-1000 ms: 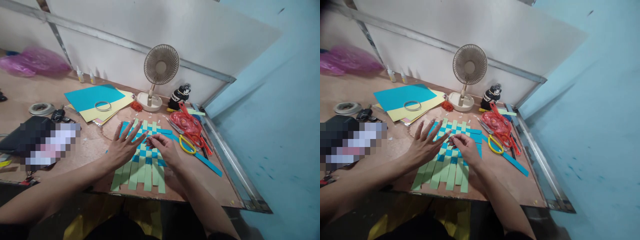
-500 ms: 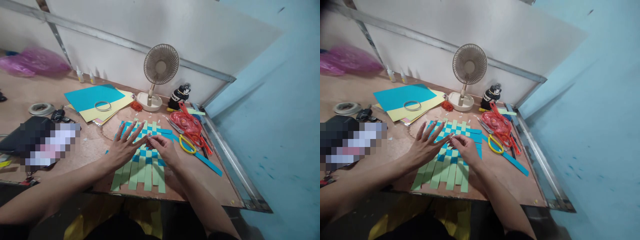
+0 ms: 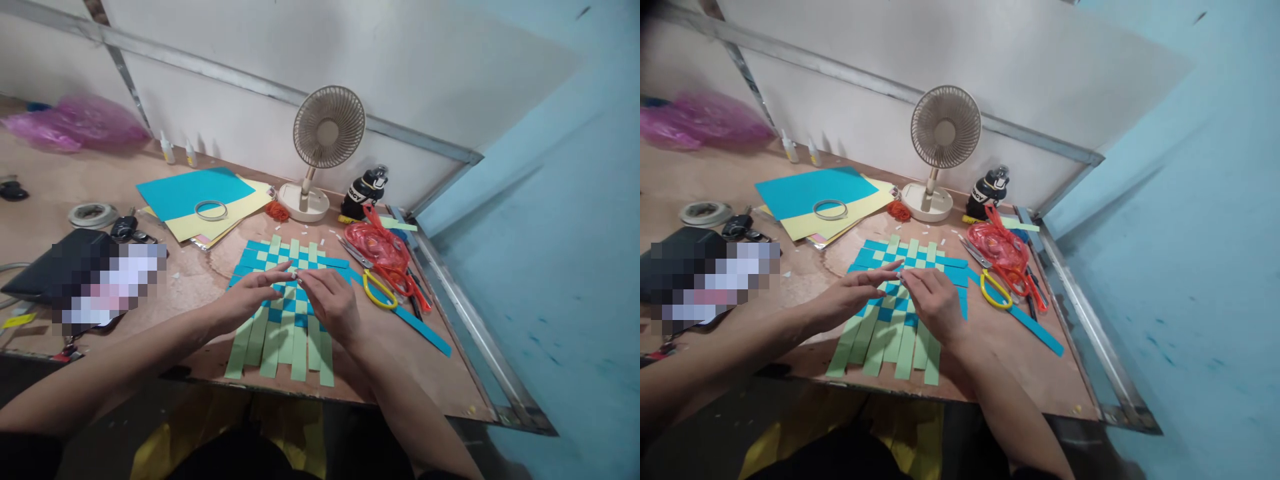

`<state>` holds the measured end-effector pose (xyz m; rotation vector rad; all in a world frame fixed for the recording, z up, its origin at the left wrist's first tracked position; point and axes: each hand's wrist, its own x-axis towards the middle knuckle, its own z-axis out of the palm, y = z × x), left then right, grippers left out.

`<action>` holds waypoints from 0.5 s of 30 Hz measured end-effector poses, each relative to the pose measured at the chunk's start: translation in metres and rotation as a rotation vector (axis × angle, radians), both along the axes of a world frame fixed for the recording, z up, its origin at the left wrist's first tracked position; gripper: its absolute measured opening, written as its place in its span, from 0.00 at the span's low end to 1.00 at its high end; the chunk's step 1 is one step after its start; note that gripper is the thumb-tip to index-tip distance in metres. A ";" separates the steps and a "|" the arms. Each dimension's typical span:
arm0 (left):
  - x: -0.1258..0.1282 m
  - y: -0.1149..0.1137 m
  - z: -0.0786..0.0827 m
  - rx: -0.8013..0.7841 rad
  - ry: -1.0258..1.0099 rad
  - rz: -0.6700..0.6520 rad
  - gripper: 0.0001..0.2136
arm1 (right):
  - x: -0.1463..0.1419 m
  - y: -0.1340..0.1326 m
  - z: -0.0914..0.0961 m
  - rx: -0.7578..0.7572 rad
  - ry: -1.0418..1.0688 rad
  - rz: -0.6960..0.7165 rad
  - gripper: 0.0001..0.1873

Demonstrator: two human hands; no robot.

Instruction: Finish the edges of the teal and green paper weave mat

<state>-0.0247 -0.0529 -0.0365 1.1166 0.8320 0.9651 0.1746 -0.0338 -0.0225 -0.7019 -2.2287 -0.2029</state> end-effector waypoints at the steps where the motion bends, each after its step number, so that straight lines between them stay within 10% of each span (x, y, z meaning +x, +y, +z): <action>1: 0.000 0.000 -0.001 0.003 0.005 -0.004 0.18 | -0.001 0.000 -0.001 0.023 -0.024 -0.003 0.10; 15: -0.005 0.002 -0.015 0.365 0.386 -0.023 0.18 | -0.001 0.003 -0.005 0.050 -0.081 -0.003 0.09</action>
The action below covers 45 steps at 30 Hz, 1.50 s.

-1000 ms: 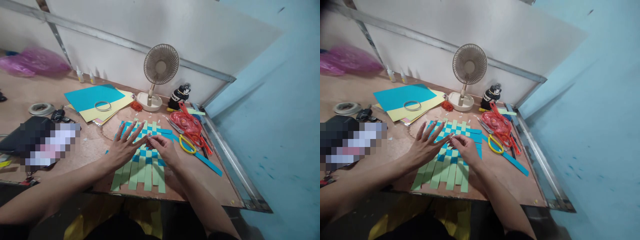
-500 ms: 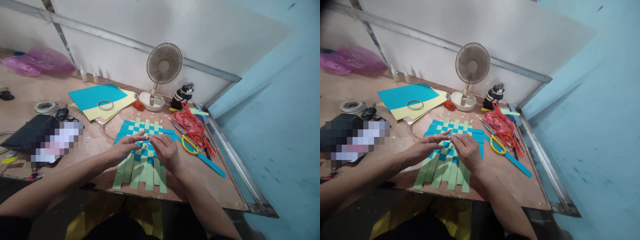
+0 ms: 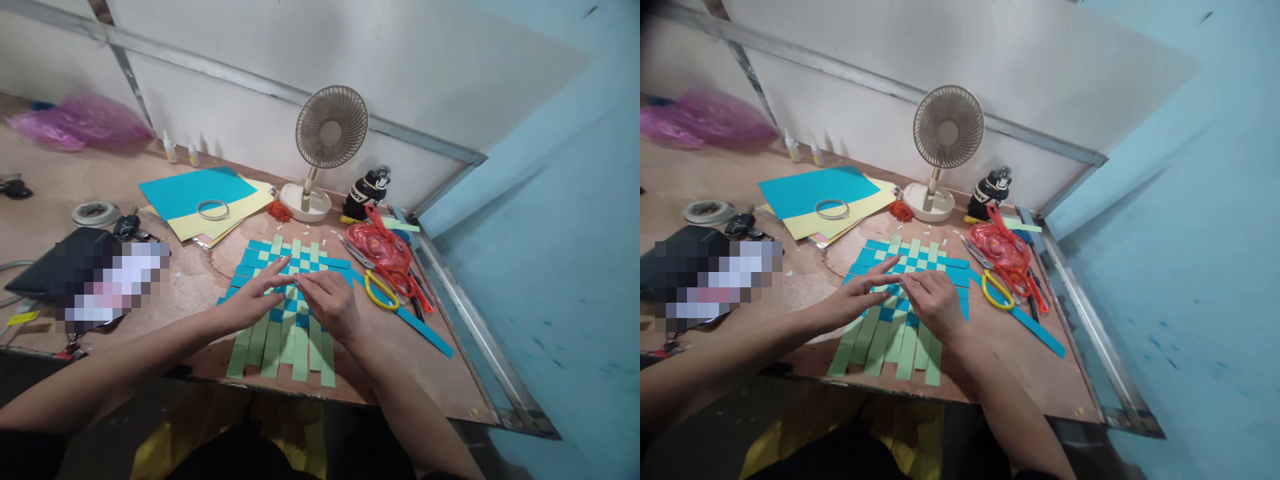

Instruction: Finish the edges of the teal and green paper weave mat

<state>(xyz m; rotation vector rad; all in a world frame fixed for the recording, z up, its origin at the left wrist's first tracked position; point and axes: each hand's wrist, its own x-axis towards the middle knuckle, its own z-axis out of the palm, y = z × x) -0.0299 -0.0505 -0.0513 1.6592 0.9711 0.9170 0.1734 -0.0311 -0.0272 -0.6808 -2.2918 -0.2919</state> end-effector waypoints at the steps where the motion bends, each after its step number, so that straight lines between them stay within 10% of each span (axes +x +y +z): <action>1: 0.000 0.001 -0.002 0.039 0.017 0.002 0.18 | 0.000 0.000 0.000 -0.007 -0.005 0.006 0.09; 45: 0.001 0.003 -0.011 0.230 0.091 0.009 0.16 | 0.007 0.008 0.005 -0.179 0.062 0.131 0.06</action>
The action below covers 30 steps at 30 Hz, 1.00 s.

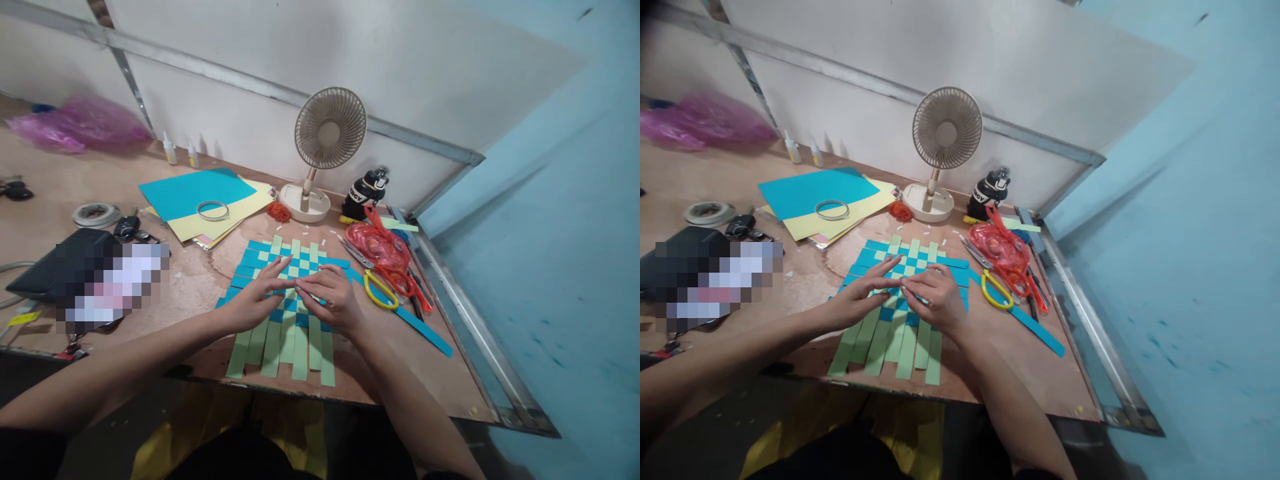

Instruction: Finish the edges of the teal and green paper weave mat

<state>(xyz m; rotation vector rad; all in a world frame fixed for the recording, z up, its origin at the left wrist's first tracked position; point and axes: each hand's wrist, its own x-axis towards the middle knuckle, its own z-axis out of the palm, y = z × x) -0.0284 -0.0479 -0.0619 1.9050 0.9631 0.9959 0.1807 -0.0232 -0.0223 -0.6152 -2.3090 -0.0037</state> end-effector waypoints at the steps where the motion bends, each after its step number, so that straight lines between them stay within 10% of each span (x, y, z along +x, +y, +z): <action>1: 0.000 0.000 0.000 -0.001 0.002 0.003 0.15 | 0.000 0.000 0.000 -0.011 -0.004 0.001 0.07; 30: 0.002 0.000 0.001 0.011 0.019 -0.002 0.15 | 0.000 0.000 -0.003 0.024 0.013 0.031 0.08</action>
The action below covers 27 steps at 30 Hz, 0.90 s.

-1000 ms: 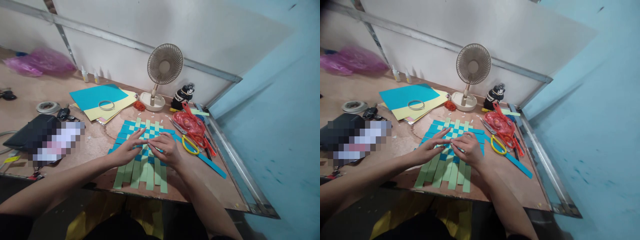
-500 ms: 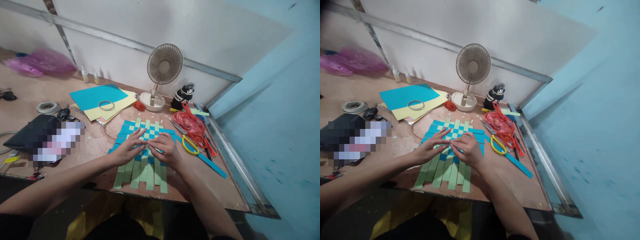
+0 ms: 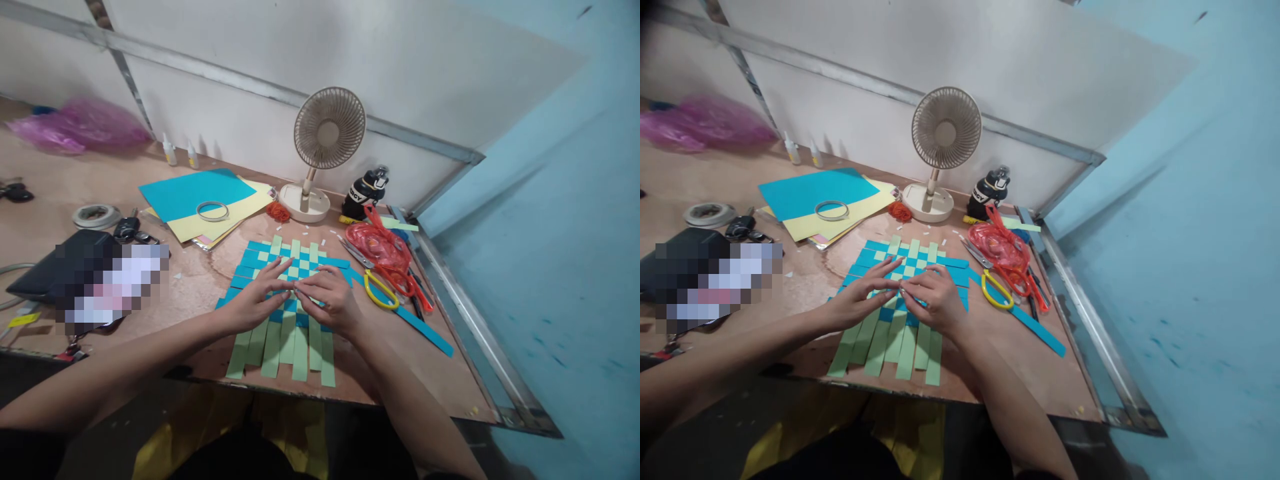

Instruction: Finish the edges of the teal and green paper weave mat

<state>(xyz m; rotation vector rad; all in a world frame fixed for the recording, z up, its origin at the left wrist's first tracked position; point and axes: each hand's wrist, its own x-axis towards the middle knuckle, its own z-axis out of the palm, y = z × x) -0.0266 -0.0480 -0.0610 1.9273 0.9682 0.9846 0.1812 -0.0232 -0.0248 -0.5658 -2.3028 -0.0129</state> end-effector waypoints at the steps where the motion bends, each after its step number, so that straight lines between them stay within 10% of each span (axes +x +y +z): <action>1: 0.000 0.000 0.000 0.000 0.002 0.004 0.15 | 0.000 0.000 0.000 0.000 0.004 0.003 0.09; 27: -0.001 0.005 -0.004 0.088 0.060 -0.017 0.12 | -0.002 0.001 -0.003 0.010 -0.027 0.017 0.07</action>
